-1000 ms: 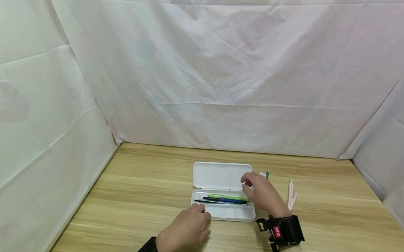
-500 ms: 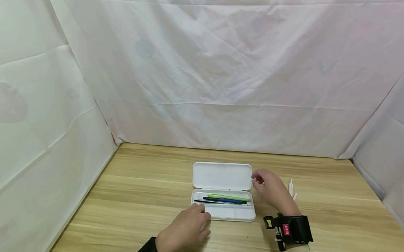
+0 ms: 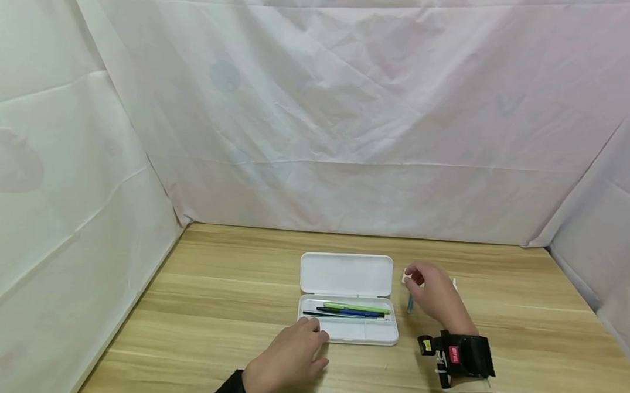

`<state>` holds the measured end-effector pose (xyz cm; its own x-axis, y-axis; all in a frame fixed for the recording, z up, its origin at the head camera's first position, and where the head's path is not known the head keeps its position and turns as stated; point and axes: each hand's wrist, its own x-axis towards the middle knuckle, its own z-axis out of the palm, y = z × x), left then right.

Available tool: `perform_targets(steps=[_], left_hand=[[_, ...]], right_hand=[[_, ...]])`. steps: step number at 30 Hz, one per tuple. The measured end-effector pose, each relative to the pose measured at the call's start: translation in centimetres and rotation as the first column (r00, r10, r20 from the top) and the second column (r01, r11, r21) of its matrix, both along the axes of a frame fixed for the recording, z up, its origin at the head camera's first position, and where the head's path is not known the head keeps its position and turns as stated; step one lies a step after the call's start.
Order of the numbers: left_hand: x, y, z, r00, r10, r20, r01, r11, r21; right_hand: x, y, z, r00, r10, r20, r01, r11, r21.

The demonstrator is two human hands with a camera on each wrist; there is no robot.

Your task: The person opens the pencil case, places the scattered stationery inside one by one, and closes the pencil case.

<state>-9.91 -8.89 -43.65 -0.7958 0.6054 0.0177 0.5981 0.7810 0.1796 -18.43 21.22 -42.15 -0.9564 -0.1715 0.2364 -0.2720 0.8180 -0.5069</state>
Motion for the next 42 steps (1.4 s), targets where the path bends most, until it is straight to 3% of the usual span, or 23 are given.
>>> perform_targets(steps=[17,28,37,42], left_hand=[[-0.1,0.1,0.0,1.0,0.006,0.016,-0.006,1.0,-0.003],[0.0,0.1,0.1,1.0,0.003,0.011,-0.003,1.0,-0.008],[-0.1,0.1,0.1,1.0,0.002,0.017,-0.002,1.0,-0.008],[-0.1,0.1,0.1,1.0,0.006,0.031,-0.006,1.0,-0.003]], right_hand=[[-0.4,0.6,-1.0,0.989,-0.126,0.071,0.129,0.991,-0.043],[-0.9,0.5,-2.2,0.98,-0.15,0.132,0.158,0.986,-0.053],[-1.3,0.3,-2.9,0.946,-0.255,0.199,0.27,0.961,-0.056],[-1.6,0.4,-3.5,0.926,-0.274,0.258,0.298,0.953,-0.057]])
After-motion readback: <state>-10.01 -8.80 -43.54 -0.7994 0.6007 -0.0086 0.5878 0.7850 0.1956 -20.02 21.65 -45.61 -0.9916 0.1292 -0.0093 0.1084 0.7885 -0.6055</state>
